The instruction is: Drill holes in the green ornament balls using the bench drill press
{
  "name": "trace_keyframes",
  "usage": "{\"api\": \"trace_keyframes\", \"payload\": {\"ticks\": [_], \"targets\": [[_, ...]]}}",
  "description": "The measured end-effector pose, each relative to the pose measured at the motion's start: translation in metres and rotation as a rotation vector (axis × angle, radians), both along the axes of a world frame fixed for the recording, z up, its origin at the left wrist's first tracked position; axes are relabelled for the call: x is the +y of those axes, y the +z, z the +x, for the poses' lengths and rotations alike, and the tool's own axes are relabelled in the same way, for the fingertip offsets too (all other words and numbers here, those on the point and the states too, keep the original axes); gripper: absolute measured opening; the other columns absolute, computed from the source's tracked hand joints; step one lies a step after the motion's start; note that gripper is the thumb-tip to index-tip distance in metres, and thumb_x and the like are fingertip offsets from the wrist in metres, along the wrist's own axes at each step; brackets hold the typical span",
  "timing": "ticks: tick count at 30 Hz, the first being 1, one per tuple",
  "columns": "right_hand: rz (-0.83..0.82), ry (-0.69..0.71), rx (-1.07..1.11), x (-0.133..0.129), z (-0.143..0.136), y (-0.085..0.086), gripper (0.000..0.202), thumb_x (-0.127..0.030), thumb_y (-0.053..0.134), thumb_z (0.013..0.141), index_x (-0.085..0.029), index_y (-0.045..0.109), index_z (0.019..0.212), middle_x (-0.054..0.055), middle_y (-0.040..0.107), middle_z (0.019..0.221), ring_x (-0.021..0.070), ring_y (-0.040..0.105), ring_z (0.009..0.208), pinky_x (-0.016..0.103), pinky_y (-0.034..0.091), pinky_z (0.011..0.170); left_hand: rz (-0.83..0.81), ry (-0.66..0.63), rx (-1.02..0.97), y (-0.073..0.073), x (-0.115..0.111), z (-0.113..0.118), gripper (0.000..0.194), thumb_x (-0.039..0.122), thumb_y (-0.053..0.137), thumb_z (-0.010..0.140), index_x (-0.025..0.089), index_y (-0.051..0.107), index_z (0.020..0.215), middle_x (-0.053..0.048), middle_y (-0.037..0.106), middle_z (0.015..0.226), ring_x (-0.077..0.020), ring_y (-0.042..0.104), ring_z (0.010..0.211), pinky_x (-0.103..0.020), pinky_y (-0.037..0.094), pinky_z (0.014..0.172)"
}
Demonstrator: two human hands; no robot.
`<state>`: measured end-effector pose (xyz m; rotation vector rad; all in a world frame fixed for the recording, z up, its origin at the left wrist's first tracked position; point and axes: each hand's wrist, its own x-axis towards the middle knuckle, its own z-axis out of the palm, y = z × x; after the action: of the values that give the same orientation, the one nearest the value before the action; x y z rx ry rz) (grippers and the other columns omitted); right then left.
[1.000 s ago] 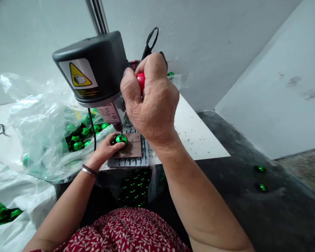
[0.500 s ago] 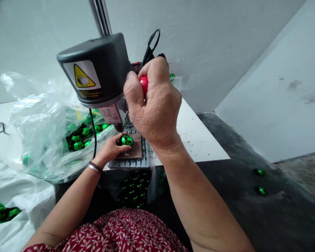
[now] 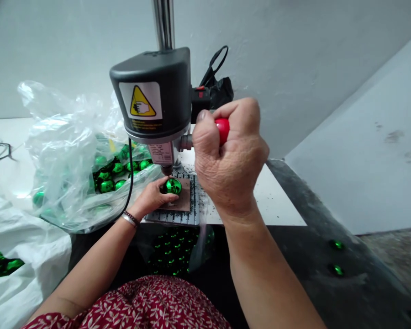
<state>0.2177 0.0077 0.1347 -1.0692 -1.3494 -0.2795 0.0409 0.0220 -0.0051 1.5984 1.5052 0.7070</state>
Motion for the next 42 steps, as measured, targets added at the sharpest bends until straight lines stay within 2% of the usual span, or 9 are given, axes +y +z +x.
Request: {"api": "trace_keyframes", "payload": {"ticks": [8,14,20,28,31,36,39,42], "targets": [[-0.011,0.013,0.025,-0.004,0.001,0.0,0.025,-0.043,0.052,0.094,-0.02,0.049,0.084,-0.001,0.057,0.074,0.0065,0.048,0.063,0.022,0.041,0.06,0.012,0.039,0.007,-0.004,-0.001,0.0,0.073,0.027,0.088,0.071,0.022,0.069,0.141,-0.007,0.08,0.12,-0.0277,0.074,0.108,-0.037,0.058,0.096],[-0.074,-0.012,-0.018,-0.016,0.004,-0.013,0.019,-0.038,0.055,0.092,-0.021,0.049,0.086,-0.003,0.048,0.07,0.0074,0.043,0.06,0.025,0.036,0.061,0.0,0.014,0.014,-0.003,-0.002,-0.001,0.075,0.029,0.086,0.074,0.021,0.065,0.145,-0.007,0.08,0.121,-0.0257,0.075,0.104,-0.035,0.058,0.094],[-0.025,-0.049,-0.075,-0.022,0.006,-0.025,0.02,-0.038,0.055,0.093,-0.022,0.05,0.083,-0.003,0.048,0.068,0.0077,0.044,0.059,0.026,0.033,0.058,0.051,0.001,0.061,-0.005,-0.002,0.0,0.076,0.029,0.086,0.073,0.019,0.065,0.146,-0.01,0.078,0.129,-0.0284,0.072,0.117,-0.038,0.053,0.106],[0.079,-0.081,-0.106,-0.022,0.005,-0.035,0.018,-0.035,0.056,0.093,-0.023,0.051,0.081,-0.004,0.052,0.067,0.0074,0.047,0.057,0.024,0.032,0.055,0.038,0.01,0.011,-0.003,0.0,0.001,0.065,0.032,0.086,0.074,0.02,0.071,0.136,-0.007,0.08,0.121,-0.0281,0.074,0.109,-0.038,0.056,0.1],[0.041,-0.091,-0.093,-0.018,0.005,-0.028,0.021,-0.039,0.054,0.094,-0.022,0.052,0.081,-0.003,0.052,0.068,0.0081,0.048,0.059,0.024,0.034,0.057,0.044,0.035,-0.013,-0.003,-0.002,0.001,0.066,0.03,0.087,0.072,0.018,0.071,0.135,-0.008,0.08,0.122,-0.0278,0.073,0.111,-0.037,0.055,0.102],[-0.075,-0.046,-0.055,-0.005,0.007,-0.002,0.023,-0.041,0.05,0.093,-0.021,0.049,0.083,-0.001,0.048,0.07,0.0093,0.044,0.062,0.025,0.038,0.063,0.012,0.071,-0.049,-0.002,-0.003,-0.002,0.065,0.031,0.085,0.074,0.018,0.07,0.136,-0.006,0.08,0.117,-0.0262,0.073,0.11,-0.037,0.055,0.101],[-0.144,-0.017,-0.042,0.0,0.006,0.01,0.024,-0.041,0.05,0.092,-0.021,0.042,0.08,0.0,0.045,0.071,0.0104,0.045,0.065,0.027,0.04,0.068,0.024,0.056,-0.07,0.0,-0.004,-0.009,0.057,0.032,0.081,0.076,0.016,0.072,0.13,-0.007,0.079,0.118,-0.0255,0.071,0.109,-0.037,0.054,0.102],[-0.142,-0.009,-0.027,0.0,0.005,0.014,0.025,-0.042,0.048,0.089,-0.022,0.038,0.078,0.001,0.045,0.071,0.0113,0.045,0.066,0.028,0.041,0.069,0.081,0.033,-0.101,0.001,-0.005,-0.019,0.046,0.034,0.074,0.08,0.017,0.074,0.122,-0.006,0.079,0.115,-0.0231,0.07,0.106,-0.034,0.055,0.099]]}}
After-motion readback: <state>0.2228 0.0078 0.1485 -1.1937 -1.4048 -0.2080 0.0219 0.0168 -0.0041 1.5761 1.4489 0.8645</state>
